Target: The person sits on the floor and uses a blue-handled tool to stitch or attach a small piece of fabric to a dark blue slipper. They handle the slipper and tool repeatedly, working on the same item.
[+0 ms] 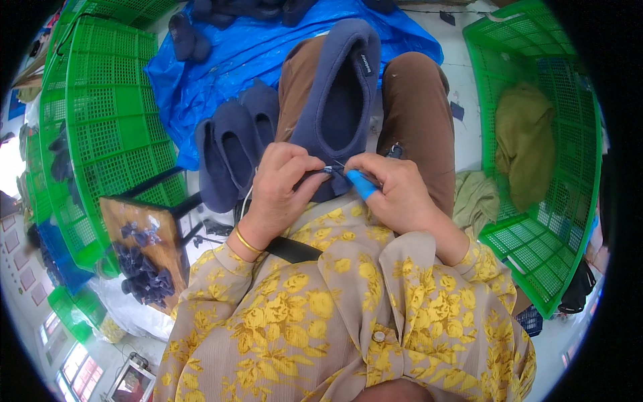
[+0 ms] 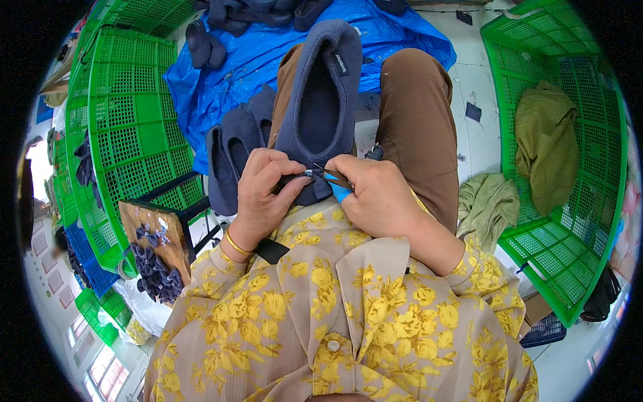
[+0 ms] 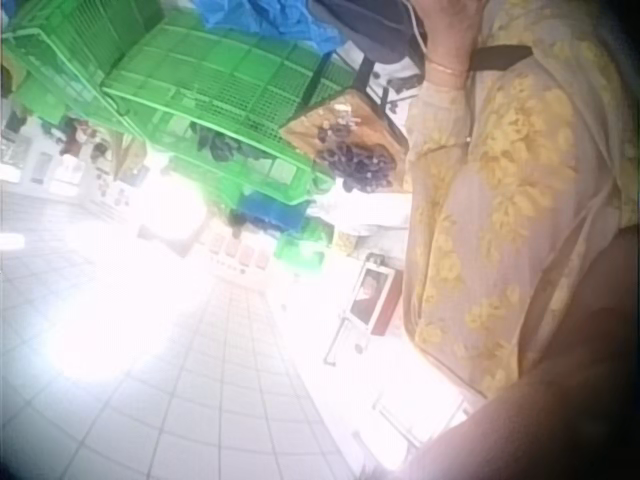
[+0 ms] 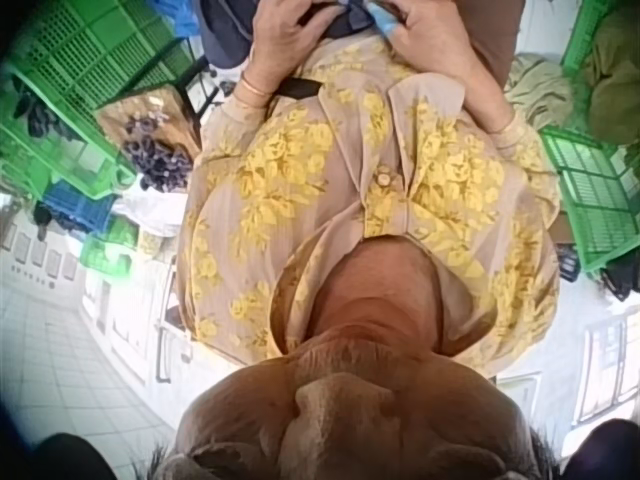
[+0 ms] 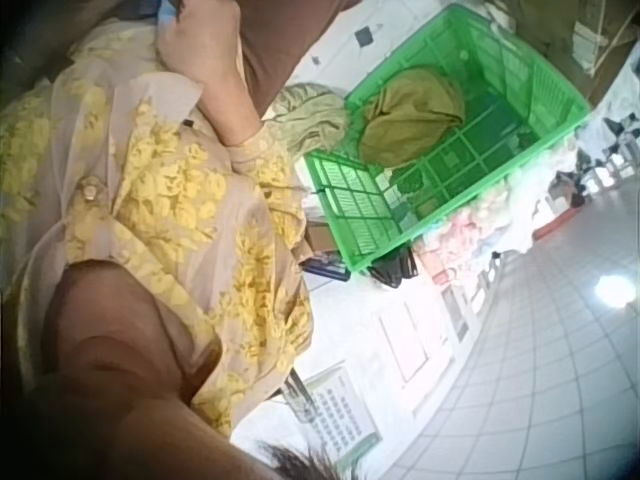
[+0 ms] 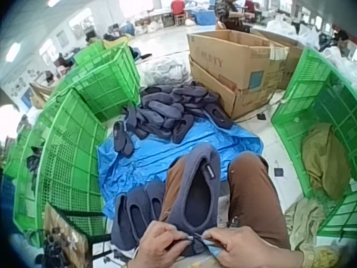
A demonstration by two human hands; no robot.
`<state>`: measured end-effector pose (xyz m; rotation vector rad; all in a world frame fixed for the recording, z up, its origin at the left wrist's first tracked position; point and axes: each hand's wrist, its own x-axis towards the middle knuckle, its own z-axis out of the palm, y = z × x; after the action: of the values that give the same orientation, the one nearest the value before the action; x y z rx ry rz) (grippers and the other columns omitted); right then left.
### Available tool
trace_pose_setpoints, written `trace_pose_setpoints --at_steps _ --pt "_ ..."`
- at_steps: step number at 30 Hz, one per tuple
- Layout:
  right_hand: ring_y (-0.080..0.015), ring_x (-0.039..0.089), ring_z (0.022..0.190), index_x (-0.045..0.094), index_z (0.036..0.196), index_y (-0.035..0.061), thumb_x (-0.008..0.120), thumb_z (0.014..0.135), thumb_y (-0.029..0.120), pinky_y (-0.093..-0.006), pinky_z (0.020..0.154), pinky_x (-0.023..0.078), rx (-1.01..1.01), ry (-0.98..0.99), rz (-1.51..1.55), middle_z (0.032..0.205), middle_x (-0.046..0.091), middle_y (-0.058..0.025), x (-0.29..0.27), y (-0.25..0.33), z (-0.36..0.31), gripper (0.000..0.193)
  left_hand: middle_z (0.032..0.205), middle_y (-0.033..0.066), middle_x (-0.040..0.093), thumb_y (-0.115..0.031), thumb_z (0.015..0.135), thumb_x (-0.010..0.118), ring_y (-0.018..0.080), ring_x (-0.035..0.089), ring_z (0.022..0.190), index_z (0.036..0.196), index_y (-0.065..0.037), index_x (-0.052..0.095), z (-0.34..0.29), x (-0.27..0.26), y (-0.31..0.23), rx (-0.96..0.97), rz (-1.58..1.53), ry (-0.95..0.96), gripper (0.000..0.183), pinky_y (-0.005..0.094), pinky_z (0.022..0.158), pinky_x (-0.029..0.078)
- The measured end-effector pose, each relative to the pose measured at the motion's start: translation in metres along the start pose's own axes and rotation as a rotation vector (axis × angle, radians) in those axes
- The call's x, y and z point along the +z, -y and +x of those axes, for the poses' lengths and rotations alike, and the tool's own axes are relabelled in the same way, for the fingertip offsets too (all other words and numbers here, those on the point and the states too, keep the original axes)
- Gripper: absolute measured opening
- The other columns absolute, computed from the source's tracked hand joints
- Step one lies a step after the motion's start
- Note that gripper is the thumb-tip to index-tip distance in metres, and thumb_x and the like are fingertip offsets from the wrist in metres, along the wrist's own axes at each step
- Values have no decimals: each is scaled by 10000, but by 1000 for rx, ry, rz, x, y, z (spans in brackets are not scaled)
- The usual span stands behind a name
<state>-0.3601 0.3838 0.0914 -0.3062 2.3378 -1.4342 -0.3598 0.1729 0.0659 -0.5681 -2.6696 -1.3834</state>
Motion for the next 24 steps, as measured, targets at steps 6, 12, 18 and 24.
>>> trace_pose_setpoints --at_steps 6,12,18,24 --pt "-378 619 711 602 931 29 548 720 -29 -437 643 479 -15 1 -63 747 618 -187 0 2 2 225 827 73 568 -13 660 783 264 547 791 837 -59 656 -1 1 1 0 -2 4 223 350 666 439" --pt "-392 627 738 615 905 28 552 721 -4 -463 669 483 4 19 -210 766 634 -205 4 -2 13 197 813 72 561 -8 661 777 263 543 791 819 -56 658 1 4 1 22 -4 23 203 350 668 433" --pt "-381 635 765 647 992 81 542 715 -31 -450 676 493 -9 8 -86 803 646 -191 -1 -5 11 317 795 66 555 -8 653 787 254 545 775 793 -55 670 -3 3 1 -17 -27 2 188 340 649 431" --pt "-375 636 786 641 1027 110 535 734 -56 -431 673 499 -134 38 -50 834 655 -172 1 -20 17 352 785 52 556 -13 652 802 230 548 754 785 -59 683 -8 6 4 -75 -69 -28 184 323 623 428"
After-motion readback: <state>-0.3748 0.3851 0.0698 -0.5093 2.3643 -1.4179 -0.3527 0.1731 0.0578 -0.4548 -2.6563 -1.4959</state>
